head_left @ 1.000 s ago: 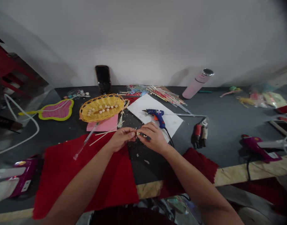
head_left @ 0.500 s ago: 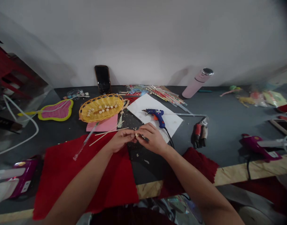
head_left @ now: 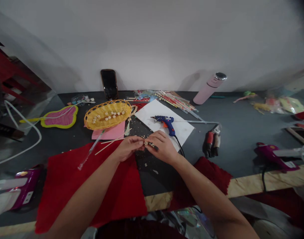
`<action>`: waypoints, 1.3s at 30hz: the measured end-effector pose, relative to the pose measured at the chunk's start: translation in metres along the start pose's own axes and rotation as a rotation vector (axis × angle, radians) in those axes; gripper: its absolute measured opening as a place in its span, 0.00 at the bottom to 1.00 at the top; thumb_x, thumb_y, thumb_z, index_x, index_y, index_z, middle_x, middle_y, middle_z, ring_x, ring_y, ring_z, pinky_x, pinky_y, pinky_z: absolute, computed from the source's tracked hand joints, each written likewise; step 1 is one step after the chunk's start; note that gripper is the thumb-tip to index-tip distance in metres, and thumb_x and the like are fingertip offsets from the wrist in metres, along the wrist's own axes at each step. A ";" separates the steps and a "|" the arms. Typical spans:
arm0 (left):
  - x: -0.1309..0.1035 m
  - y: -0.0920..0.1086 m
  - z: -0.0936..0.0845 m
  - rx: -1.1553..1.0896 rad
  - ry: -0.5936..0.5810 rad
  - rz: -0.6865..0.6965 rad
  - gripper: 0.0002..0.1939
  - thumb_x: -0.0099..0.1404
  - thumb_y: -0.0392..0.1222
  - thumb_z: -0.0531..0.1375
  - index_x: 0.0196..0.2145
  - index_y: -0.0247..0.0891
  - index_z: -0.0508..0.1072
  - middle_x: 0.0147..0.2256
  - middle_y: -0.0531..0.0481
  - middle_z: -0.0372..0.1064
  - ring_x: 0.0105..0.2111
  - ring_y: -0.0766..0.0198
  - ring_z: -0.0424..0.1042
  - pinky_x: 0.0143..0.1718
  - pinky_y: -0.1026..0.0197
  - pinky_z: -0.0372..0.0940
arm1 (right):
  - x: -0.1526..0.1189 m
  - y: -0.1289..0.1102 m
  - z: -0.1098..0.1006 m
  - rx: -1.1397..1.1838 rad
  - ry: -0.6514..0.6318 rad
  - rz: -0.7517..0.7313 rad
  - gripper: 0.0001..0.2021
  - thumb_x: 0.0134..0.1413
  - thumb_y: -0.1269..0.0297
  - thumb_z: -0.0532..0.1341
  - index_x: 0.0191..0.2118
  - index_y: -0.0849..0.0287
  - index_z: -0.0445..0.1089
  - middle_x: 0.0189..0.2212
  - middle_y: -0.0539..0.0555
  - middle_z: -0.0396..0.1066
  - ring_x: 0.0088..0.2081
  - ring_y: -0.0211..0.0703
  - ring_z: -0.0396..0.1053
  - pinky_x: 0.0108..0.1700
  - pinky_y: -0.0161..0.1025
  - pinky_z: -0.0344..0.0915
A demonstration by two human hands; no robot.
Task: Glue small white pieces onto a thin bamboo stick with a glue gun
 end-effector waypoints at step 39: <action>0.000 -0.001 -0.005 0.054 0.071 0.009 0.09 0.50 0.40 0.66 0.28 0.32 0.75 0.26 0.50 0.70 0.27 0.69 0.66 0.33 0.64 0.59 | 0.001 -0.005 0.003 0.019 0.026 -0.012 0.06 0.53 0.71 0.58 0.38 0.58 0.67 0.32 0.54 0.71 0.36 0.43 0.65 0.40 0.43 0.66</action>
Point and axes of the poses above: each hand's wrist, its own x-axis towards the middle knuckle, its own z-axis out of the palm, y = z × x, the point moved 7 cm from there along x, towards the middle knuckle
